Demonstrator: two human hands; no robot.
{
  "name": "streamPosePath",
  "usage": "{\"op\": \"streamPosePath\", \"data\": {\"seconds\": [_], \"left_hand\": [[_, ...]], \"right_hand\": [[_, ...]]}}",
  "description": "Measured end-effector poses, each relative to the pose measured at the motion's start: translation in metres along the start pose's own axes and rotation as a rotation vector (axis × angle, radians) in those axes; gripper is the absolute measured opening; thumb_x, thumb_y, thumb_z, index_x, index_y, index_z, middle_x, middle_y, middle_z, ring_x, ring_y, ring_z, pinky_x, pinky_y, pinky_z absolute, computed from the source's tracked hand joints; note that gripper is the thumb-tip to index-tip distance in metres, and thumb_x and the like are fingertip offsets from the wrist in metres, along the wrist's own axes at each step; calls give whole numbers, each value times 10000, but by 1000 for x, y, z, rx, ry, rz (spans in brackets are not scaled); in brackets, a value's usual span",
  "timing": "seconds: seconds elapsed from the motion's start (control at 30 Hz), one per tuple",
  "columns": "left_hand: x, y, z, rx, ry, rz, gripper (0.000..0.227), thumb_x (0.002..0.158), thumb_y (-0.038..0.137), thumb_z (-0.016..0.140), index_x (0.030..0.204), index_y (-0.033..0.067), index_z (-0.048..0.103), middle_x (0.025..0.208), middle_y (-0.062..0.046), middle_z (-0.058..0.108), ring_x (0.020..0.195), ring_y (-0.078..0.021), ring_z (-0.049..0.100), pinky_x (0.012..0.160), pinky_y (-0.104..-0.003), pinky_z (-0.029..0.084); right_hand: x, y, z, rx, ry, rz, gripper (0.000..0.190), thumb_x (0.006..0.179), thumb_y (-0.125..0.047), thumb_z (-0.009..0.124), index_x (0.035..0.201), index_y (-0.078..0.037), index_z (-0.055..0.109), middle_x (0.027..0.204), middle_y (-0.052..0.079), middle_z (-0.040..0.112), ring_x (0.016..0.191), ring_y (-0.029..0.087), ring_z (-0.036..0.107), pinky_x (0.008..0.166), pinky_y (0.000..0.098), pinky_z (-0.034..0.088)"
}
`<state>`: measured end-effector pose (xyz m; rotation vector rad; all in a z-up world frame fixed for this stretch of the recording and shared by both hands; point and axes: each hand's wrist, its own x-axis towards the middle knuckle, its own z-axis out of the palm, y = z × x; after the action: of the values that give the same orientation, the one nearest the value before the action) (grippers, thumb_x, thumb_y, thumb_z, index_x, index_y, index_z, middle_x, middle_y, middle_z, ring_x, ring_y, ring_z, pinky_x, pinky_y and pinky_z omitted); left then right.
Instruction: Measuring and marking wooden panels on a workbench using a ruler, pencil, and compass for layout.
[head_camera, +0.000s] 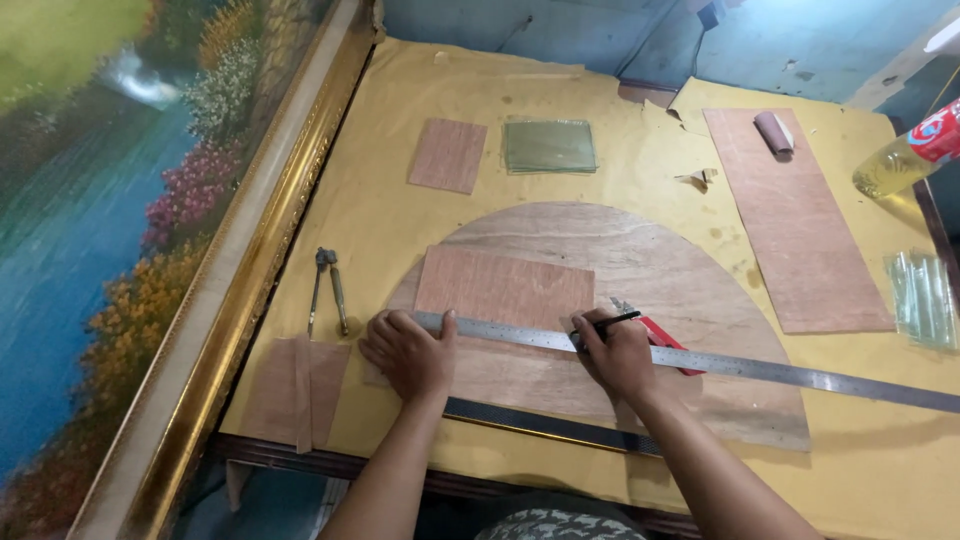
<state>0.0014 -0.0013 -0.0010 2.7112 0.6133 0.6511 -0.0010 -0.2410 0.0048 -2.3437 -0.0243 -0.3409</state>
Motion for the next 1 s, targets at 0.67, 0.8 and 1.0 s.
{"op": "streamPosePath", "data": {"seconds": [0.67, 0.8, 1.0], "left_hand": [[0, 0, -1, 10, 71, 20, 536, 595, 455, 678, 853, 51, 439, 942, -139, 463, 972, -343, 464, 798, -484, 331], [0, 0, -3, -5, 18, -9, 529, 623, 455, 664, 879, 53, 434, 970, -129, 448, 975, -339, 453, 783, -482, 340], [-1, 0, -1, 6, 60, 8, 537, 603, 458, 677, 866, 58, 435, 969, -131, 451, 998, -338, 450, 782, -486, 350]], "right_hand": [[21, -5, -17, 479, 34, 433, 194, 899, -223, 500, 890, -63, 609, 646, 124, 618, 474, 139, 538, 393, 221, 423], [12, -11, -42, -18, -149, 271, 178, 878, -354, 496, 955, -272, 633, 764, 10, 694, 748, 165, 666, 638, 302, 503], [-2, 9, -50, -516, -287, -258, 410, 550, -416, 721, 927, -302, 612, 801, -81, 671, 861, 119, 611, 820, 341, 405]]}}
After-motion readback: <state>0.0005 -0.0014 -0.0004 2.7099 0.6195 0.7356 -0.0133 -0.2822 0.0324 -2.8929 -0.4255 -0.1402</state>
